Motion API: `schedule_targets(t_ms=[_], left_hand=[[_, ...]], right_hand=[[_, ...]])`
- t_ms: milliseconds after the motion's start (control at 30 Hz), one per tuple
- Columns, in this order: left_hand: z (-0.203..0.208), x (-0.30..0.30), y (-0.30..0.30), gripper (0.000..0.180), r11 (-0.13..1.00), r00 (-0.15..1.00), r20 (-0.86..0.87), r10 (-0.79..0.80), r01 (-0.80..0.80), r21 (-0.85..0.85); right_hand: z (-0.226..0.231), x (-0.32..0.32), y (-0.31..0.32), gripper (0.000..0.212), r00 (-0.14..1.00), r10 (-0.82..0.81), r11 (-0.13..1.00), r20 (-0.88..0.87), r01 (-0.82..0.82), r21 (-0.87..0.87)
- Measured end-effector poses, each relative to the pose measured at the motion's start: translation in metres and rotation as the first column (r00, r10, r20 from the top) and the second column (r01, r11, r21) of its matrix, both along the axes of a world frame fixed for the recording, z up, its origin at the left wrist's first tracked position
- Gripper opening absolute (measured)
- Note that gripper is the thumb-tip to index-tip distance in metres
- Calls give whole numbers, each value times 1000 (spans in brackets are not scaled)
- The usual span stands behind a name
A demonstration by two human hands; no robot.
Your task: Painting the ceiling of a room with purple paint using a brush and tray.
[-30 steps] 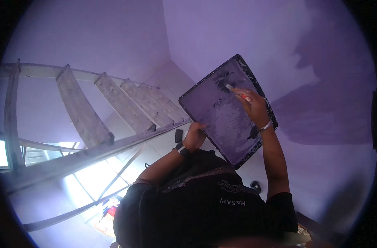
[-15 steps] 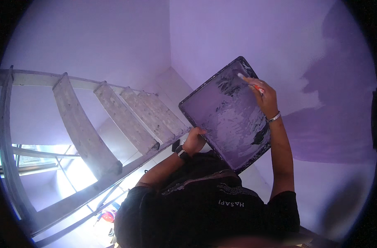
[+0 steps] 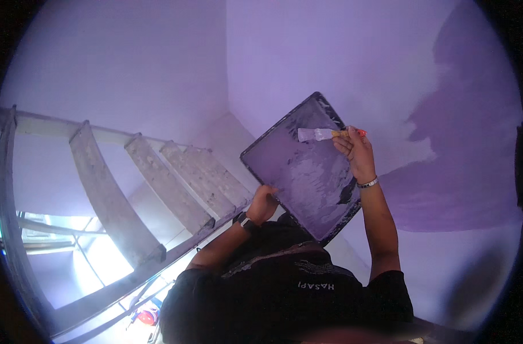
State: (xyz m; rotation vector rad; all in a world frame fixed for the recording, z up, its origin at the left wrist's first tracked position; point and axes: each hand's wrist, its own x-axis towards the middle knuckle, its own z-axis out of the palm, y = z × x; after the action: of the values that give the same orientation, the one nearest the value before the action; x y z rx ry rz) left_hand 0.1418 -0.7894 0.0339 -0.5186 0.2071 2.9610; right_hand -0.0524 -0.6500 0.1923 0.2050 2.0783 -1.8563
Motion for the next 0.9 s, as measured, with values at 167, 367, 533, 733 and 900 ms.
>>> schedule_targets(t_ms=[167,367,533,733,900], left_hand=[[-1,45,16,40,993,992,78,98,-103,56],[13,45,32,48,994,994,40,101,-102,37],[17,43,40,53,987,987,45,157,-157,14],[6,37,44,52,991,992,34,125,-126,37],[14,27,47,51,988,985,67,156,-157,9]], right_hand=[[64,19,41,26,997,-82,985,-6,80,-151],[213,-1,79,22,375,73,950,-924,255,179],[247,-2,93,21,-55,750,514,-659,676,528],[139,-15,162,21,217,967,-27,-133,609,793],[142,-21,153,22,531,720,324,-447,313,893]])
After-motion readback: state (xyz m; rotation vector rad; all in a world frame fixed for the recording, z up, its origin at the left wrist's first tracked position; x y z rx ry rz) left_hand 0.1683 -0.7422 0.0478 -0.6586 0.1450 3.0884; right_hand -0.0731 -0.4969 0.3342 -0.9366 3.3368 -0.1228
